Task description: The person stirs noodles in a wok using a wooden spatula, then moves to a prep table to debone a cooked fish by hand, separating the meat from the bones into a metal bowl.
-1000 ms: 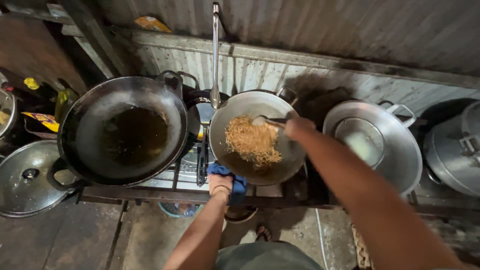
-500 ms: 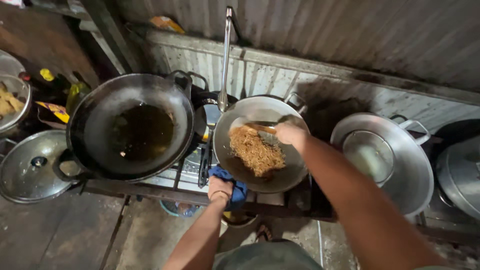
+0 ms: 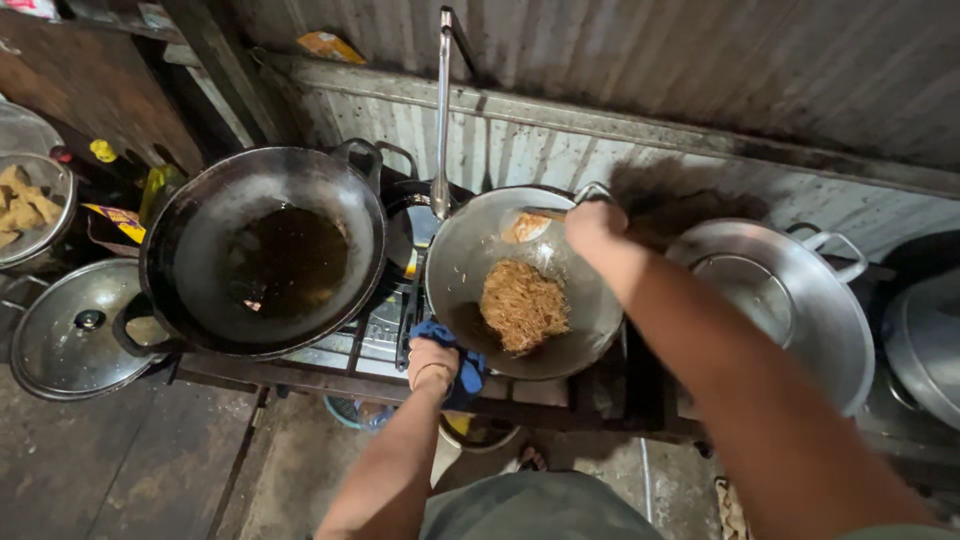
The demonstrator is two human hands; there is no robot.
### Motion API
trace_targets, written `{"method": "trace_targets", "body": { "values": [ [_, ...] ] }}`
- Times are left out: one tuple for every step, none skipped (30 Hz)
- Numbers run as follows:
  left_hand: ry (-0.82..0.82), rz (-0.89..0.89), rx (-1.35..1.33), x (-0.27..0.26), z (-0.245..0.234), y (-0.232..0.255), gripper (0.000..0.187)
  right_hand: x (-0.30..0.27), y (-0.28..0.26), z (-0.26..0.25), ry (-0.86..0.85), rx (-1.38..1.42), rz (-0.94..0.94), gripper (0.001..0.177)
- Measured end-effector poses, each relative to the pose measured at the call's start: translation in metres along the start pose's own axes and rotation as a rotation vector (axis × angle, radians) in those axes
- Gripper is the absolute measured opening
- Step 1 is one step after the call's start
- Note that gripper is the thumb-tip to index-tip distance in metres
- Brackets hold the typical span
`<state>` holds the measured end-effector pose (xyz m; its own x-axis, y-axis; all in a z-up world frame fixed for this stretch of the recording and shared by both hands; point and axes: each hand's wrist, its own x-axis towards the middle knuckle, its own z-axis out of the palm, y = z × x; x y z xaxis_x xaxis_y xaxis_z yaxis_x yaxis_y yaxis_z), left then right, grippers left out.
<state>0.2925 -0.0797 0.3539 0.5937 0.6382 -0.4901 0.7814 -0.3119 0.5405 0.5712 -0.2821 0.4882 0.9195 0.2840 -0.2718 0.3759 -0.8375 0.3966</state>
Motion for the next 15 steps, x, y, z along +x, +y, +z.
{"method": "trace_targets", "body": {
  "values": [
    [0.003,0.018,0.006,-0.002,-0.002,0.001,0.067,0.004,-0.003,0.008,-0.065,0.058,0.062,0.029],
    [-0.010,-0.012,0.006,-0.006,-0.006,0.003,0.068,0.005,-0.003,0.016,-0.088,0.063,0.029,0.029],
    [-0.023,-0.043,0.006,-0.008,-0.011,0.006,0.069,0.003,-0.007,0.024,-0.111,0.069,-0.004,0.030],
    [-0.039,-0.073,0.007,-0.011,-0.014,0.011,0.070,-0.006,-0.013,0.027,-0.135,0.074,-0.035,0.031],
    [-0.038,-0.094,0.010,-0.014,-0.018,0.015,0.070,-0.019,-0.019,0.027,-0.159,0.079,-0.067,0.032],
    [-0.038,-0.113,0.013,-0.018,-0.021,0.019,0.071,-0.036,-0.025,0.022,-0.183,0.084,-0.096,0.033],
    [-0.037,-0.133,0.016,-0.022,-0.024,0.023,0.071,-0.054,-0.029,0.013,-0.206,0.090,-0.126,0.034],
    [-0.044,-0.118,0.028,-0.025,-0.026,0.027,0.072,-0.070,-0.030,-0.002,-0.232,0.079,-0.193,0.035],
    [-0.050,-0.103,0.041,-0.029,-0.028,0.032,0.072,-0.088,-0.025,-0.017,-0.259,0.067,-0.259,0.036],
    [-0.054,-0.089,0.052,-0.032,-0.029,0.037,0.073,-0.105,-0.022,-0.032,-0.283,0.054,-0.327,0.037],
    [-0.060,-0.092,0.070,-0.032,-0.031,0.042,0.069,-0.122,-0.020,-0.044,-0.272,0.130,-0.317,0.037],
    [-0.066,-0.096,0.087,-0.033,-0.031,0.046,0.066,-0.138,-0.012,-0.053,-0.261,0.206,-0.307,0.038],
    [-0.073,-0.100,0.105,-0.033,-0.031,0.048,0.065,-0.151,-0.005,-0.061,-0.250,0.281,-0.296,0.039],
    [-0.064,-0.092,0.125,-0.033,-0.030,0.049,0.060,-0.159,0.003,-0.068,-0.245,0.250,-0.312,0.038],
    [-0.055,-0.083,0.145,-0.033,-0.030,0.051,0.055,-0.165,0.012,-0.073,-0.240,0.218,-0.327,0.037]
  ]
}}
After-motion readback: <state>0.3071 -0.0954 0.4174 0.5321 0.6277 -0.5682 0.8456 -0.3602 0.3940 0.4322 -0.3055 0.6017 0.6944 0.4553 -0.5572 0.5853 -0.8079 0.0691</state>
